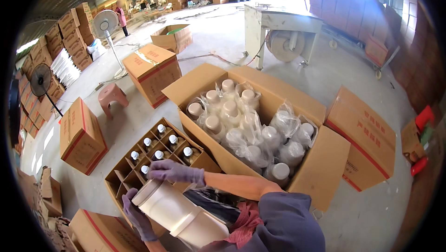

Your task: The person assembles a white kettle by inserting a metal liner into a plastic body, attaches a top component, wraps the unit in a plastic bag, and then places it into a cardboard box.

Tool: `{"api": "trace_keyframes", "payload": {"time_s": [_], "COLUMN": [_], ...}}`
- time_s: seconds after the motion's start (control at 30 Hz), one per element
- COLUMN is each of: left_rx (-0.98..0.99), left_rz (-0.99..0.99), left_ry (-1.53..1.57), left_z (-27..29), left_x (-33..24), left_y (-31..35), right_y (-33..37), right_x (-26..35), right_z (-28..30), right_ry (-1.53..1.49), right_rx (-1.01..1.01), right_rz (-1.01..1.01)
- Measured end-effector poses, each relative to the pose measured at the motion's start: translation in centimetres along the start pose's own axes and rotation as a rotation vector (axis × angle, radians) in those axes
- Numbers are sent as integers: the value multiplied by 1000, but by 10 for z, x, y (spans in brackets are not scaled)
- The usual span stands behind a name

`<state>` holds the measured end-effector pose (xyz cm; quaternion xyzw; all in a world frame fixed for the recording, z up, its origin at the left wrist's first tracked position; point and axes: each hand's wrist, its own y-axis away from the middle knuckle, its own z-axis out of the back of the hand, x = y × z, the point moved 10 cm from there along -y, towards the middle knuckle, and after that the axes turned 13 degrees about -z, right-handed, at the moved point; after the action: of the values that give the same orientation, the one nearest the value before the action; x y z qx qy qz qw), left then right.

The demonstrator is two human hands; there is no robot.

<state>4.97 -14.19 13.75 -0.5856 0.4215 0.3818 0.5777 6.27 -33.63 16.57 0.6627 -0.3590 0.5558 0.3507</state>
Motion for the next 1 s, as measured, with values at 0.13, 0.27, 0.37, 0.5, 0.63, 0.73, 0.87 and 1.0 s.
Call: {"api": "trace_keyframes", "payload": {"time_s": [0.13, 0.27, 0.37, 0.5, 0.63, 0.73, 0.87, 1.0], "left_rx": [-37, 64, -248, -41, -207, -16, 23, -376], "left_rz": [71, -568, -238, -368, -358, -143, 33, 14], "left_ry": [664, 409, 66, 287, 365, 316, 114, 277], "left_z": [-41, -2, 5, -8, 22, -25, -34, 11], "left_x": [7, -58, -40, -50, -49, -21, -17, 30], "left_y": [7, 24, 3, 20, 14, 0, -44, -57], "right_y": [22, -36, 2, -24, -11, -4, -77, -93], "right_x": [73, -73, 14, -51, -33, 16, -39, 7], "right_z": [-48, 67, 10, 54, 49, -12, 24, 38], "right_ry": [605, 650, 401, 451, 113, 222, -380, 653], "right_rx": [-215, -120, -184, 28, -133, 73, 12, -531], "right_rz": [640, 63, 291, 104, -46, 250, -163, 371]}}
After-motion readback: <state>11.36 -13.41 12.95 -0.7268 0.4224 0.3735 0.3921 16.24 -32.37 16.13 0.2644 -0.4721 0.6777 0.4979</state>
